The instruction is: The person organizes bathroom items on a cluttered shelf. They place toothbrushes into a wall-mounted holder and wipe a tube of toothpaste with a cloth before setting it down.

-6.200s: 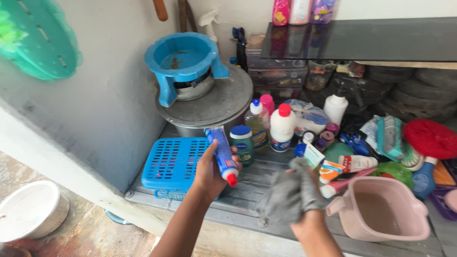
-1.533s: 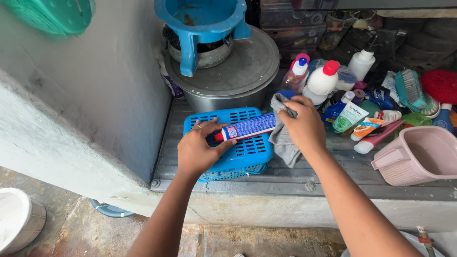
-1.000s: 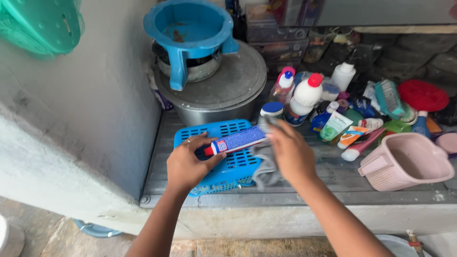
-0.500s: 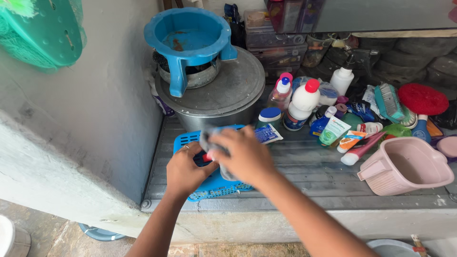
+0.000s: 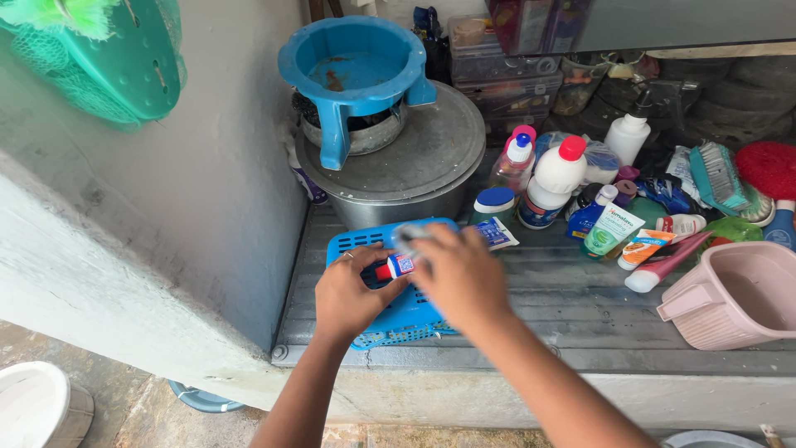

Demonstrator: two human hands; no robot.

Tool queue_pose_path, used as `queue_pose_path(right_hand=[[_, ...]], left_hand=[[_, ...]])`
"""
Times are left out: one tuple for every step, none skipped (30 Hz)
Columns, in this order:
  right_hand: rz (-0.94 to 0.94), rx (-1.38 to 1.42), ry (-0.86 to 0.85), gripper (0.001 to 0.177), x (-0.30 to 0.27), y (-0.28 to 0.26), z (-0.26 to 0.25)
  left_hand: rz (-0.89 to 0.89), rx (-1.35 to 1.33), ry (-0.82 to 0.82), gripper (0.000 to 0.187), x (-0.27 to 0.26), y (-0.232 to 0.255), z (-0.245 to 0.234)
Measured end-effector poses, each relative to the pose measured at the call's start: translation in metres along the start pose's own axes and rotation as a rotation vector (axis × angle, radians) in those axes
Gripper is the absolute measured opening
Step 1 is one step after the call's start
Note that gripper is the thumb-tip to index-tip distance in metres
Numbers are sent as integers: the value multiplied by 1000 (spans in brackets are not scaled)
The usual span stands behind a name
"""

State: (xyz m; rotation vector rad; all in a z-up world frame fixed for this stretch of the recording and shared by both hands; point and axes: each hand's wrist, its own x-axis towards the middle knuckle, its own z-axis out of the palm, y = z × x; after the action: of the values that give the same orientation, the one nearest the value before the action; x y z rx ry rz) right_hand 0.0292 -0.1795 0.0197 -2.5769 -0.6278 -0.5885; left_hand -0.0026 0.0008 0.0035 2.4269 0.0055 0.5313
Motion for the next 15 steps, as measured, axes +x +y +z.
queue_pose_path(right_hand=[[-101,31,37,32,-2,-4,2],[-201,63,75,33,-4,-4,3],[-89,56,15,32,-5,-1,2],[23,50,-45,31,-4,7,0],[135,44,-105,30,-3,19,-5],[193,19,-40,31,-2,33,-11],[251,-6,26,32,1,44,-16],[252,-8,64,30,1,49,-18],[253,-10,101,28,0,51,-19],[255,-12,139,27,0,50,-18],[200,-8,94,27,-2,42,-14],[144,-6,52,27,-5,29,-8],[88,-4,10,27,-7,16,-2],[33,46,-16,28,-11,7,2],[-21,96,-42,30,-15,3,4]], left_hand=[[-6,-5,0,44,0,1,1],[-13,-7,-1,45,-1,1,1],[-19,-9,-1,45,-1,1,1],[-25,-13,-9,44,-2,0,0],[-31,-17,-16,44,-3,0,-1],[-37,-24,-19,43,-2,1,0],[-28,-26,-6,43,0,2,0],[-22,-27,1,43,-1,2,0],[-15,-28,9,42,-2,2,-1],[-24,-37,-1,43,-2,2,-1],[-34,-47,-12,43,-3,1,-2],[-41,-58,-20,43,-2,2,-1],[-14,-45,0,44,0,1,-2],[5,-34,17,45,0,1,-2],[24,-22,33,46,-2,1,-1]])
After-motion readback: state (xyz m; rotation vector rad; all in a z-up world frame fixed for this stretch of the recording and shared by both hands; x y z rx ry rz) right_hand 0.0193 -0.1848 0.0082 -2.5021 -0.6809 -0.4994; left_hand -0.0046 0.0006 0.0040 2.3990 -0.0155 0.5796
